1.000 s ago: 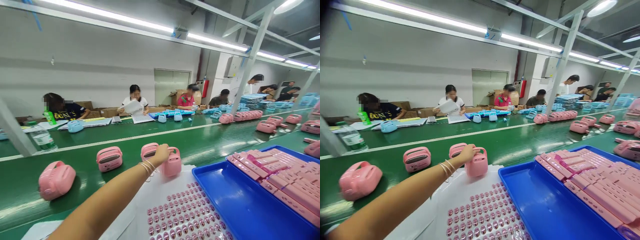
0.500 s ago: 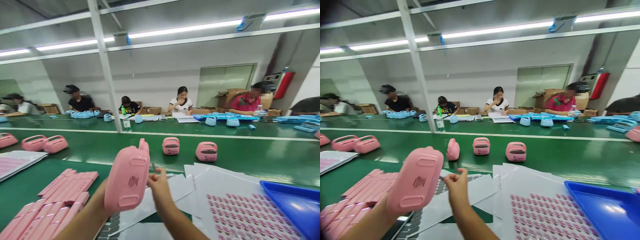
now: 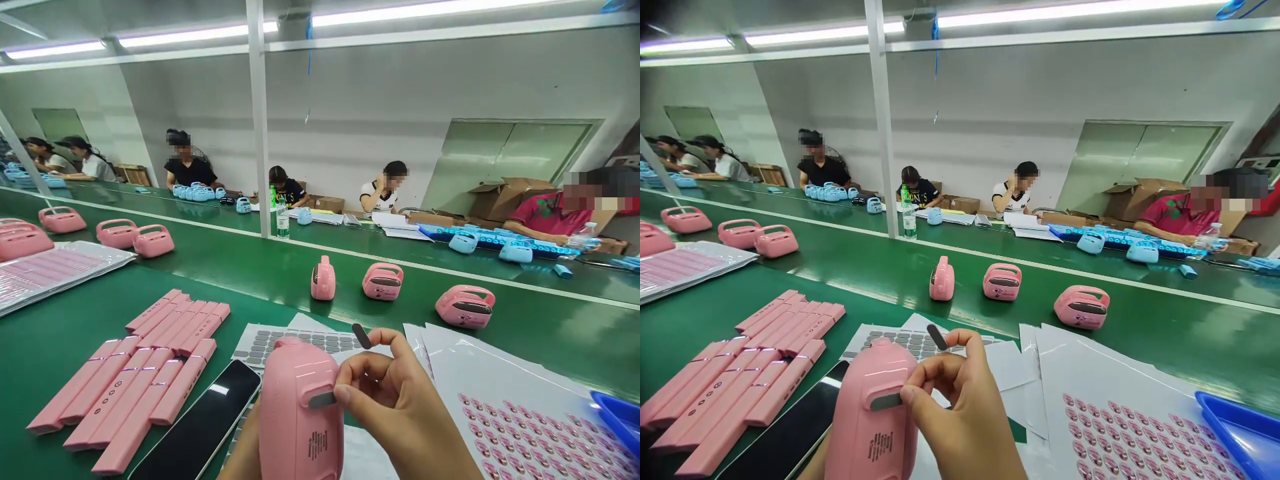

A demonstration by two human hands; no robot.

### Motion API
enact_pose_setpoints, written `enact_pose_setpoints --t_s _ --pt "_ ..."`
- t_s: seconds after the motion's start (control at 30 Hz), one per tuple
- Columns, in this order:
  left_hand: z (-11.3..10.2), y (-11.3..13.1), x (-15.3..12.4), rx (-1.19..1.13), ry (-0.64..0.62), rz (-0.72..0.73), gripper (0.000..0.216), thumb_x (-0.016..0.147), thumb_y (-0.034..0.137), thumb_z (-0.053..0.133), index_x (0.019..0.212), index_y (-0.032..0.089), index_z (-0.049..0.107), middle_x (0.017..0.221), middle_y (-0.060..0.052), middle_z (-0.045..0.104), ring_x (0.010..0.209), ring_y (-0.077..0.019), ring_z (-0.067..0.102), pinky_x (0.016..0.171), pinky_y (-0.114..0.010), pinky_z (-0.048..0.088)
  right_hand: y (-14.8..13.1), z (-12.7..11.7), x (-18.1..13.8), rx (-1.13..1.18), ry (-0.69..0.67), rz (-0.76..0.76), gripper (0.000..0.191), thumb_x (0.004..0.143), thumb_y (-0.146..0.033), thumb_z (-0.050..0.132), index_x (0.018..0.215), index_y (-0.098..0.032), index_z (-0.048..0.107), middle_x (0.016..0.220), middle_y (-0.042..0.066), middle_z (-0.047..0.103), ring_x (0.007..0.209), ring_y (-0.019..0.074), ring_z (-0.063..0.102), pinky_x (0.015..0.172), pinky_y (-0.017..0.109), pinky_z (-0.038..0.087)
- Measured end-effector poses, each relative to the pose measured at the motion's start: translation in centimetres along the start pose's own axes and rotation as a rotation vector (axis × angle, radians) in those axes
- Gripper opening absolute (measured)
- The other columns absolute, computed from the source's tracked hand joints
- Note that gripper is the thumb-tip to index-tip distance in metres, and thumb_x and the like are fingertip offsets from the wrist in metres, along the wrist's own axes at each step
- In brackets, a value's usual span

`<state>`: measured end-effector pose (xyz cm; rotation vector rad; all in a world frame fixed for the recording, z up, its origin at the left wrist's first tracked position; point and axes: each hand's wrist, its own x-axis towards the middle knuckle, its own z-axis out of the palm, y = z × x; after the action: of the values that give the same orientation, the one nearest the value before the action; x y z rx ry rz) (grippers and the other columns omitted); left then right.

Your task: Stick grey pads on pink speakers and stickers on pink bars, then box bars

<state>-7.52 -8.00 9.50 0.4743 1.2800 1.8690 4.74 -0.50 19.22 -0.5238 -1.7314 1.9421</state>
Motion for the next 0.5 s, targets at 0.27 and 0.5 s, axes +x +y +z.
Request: enact_pose_setpoints --t_s 0.27,0.5 --pt "-0.9 -1.0 -2.1 -0.176 -0.059 -0.198 0.041 0.084 0.058 0.044 0.085 0.020 0.062 0.070 -0.001 0.061 0.058 -0.0131 0.055 0.055 -0.028 0.047 -0.5 -0.4 -0.3 -0.133 0.038 0.015 0.043 0.068 -0.030 0.069 0.096 -0.027 0.036 0.066 -0.007 0.064 0.066 0.0149 0.058 0.065 0.028 0.046" --pt "-0.3 0.0 -1.7 -0.235 -0.077 -0.211 0.039 0.073 0.064 0.052 0.071 0.026 0.063 0.060 -0.003 0.054 0.058 -0.0201 0.056 0.048 -0.031 0.044 -0.4 -0.2 -0.2 -0.159 0.069 0.017 0.040 0.067 -0.031 0.067 0.094 -0.027 0.037 0.064 -0.006 0.063 0.065 0.0164 0.058 0.064 0.029 0.046"
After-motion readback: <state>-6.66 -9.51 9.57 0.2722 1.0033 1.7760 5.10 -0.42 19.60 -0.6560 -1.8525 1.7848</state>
